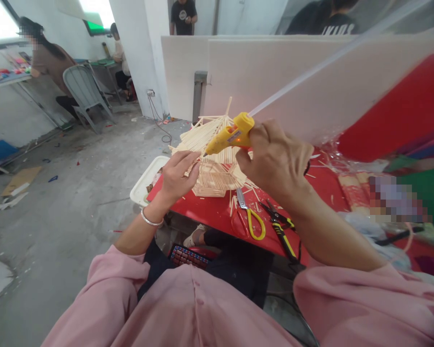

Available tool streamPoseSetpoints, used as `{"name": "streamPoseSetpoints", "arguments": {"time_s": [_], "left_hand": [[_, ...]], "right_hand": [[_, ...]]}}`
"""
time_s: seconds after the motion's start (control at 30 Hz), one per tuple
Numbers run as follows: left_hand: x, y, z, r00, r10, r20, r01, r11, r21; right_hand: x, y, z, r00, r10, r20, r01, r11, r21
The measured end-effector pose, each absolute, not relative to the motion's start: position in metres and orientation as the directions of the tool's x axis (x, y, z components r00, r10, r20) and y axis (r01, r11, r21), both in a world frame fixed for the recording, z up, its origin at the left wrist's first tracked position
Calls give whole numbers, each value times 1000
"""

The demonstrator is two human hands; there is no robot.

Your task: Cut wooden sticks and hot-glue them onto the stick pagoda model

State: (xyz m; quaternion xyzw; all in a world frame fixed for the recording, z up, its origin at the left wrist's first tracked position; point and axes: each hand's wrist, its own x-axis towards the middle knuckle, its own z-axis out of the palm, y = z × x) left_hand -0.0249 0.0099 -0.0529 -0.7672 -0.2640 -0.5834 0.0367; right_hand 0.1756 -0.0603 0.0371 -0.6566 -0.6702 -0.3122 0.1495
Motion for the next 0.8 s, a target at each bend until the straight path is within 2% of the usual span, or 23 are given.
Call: {"name": "streamPoseSetpoints", "arguments": {"time_s": [0.33, 0.53, 0.8], "left_hand": [[-26, 11, -53, 130, 321, 938, 424, -873, 240], [-26, 10, -52, 115, 365, 924, 397, -869, 294], [-27, 9, -50, 112, 371, 922, 399, -866, 300]], "right_hand": [[176, -61, 37, -82, 792, 605, 976, -59, 209], [177, -63, 36, -78, 791, 607, 978, -57, 200], [182, -66, 31, -91, 762, 641, 971, -76, 228]]}}
